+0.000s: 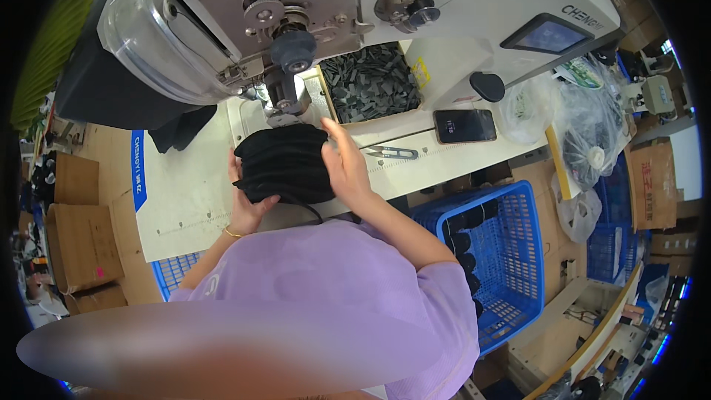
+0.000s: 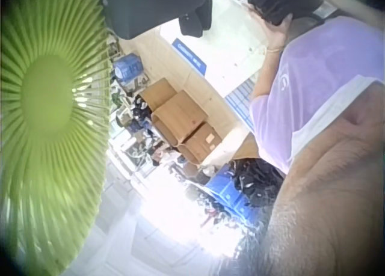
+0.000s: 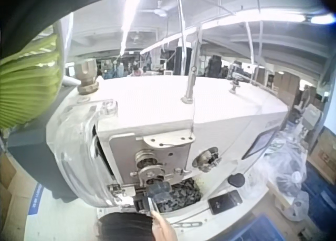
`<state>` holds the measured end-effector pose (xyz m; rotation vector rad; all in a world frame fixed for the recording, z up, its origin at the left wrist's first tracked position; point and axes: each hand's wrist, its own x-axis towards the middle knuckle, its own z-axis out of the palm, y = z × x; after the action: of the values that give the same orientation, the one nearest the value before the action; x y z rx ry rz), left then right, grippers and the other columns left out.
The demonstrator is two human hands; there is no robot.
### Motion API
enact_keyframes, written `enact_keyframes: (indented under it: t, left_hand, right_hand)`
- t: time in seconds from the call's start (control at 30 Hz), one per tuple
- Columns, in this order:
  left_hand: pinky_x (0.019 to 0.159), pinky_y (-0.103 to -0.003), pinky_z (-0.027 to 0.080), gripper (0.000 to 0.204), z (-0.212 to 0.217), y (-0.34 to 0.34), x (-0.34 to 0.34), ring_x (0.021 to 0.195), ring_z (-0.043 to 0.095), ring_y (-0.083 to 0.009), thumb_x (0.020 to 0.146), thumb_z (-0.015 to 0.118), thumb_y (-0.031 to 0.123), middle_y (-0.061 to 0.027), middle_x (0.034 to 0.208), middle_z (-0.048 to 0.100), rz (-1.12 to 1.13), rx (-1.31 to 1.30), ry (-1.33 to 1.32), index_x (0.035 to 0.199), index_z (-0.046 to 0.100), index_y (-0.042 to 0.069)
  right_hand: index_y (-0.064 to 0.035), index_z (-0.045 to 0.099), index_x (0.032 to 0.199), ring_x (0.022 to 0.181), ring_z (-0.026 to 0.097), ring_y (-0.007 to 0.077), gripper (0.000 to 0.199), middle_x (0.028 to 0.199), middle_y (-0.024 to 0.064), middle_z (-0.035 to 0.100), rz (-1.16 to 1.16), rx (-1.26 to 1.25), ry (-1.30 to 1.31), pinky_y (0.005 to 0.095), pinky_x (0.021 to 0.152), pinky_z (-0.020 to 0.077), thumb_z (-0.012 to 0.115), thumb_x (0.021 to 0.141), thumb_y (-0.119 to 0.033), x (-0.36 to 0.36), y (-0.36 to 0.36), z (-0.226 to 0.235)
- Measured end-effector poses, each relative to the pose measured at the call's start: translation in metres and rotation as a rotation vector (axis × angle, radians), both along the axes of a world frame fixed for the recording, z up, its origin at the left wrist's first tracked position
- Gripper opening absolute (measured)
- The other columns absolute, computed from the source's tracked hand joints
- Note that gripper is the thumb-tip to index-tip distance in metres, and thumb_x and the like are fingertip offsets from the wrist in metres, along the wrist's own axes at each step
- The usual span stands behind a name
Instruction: The person stitches together components of a shoe upper using an industrial sewing machine.
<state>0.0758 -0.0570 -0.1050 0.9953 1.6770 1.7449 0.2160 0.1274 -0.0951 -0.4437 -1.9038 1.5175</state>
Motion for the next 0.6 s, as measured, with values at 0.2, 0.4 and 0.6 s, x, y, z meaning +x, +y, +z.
enact_keyframes:
  t: [0.2, 0.4, 0.6]
  left_hand:
    - [0.114, -0.043, 0.020, 0.139, 0.001, -0.005, -0.003, 0.140, 0.018, -0.0330, 0.055, 0.090, 0.028, -0.0195, 0.153, 0.005, -0.039, -0.117, 0.355, 0.145, -0.012, 0.000]
    - [0.108, -0.042, 0.032, 0.133, -0.004, -0.005, -0.023, 0.134, 0.031, -0.0361, 0.055, 0.091, 0.025, -0.0245, 0.148, 0.019, -0.094, -0.046, 0.706, 0.145, -0.004, -0.003]
    - [0.104, -0.042, 0.036, 0.093, -0.001, 0.006, -0.029, 0.121, 0.043, -0.0363, 0.054, 0.085, 0.010, -0.0170, 0.132, 0.043, -0.122, -0.025, 0.673, 0.134, 0.038, 0.002]
  right_hand:
    - [0.0000, 0.037, 0.137, 0.139, 0.026, 0.0312, 0.090, 0.148, 0.0170, 0.029, 0.539, 1.045, -0.139, 0.0511, 0.112, 0.0188, 0.066, 0.071, -0.053, -0.022, -0.029, 0.063]
    - [-0.0072, 0.039, 0.138, 0.137, 0.027, 0.0333, 0.093, 0.145, 0.0206, 0.031, 0.458, 0.956, -0.130, 0.0500, 0.109, 0.0233, 0.080, 0.060, -0.036, -0.030, -0.022, 0.060]
    - [-0.0058, 0.037, 0.138, 0.117, 0.043, 0.0357, 0.100, 0.120, 0.0186, 0.046, 0.245, 0.942, -0.312, 0.0507, 0.106, 0.0265, 0.083, 0.054, -0.033, 0.004, 0.010, 0.063]
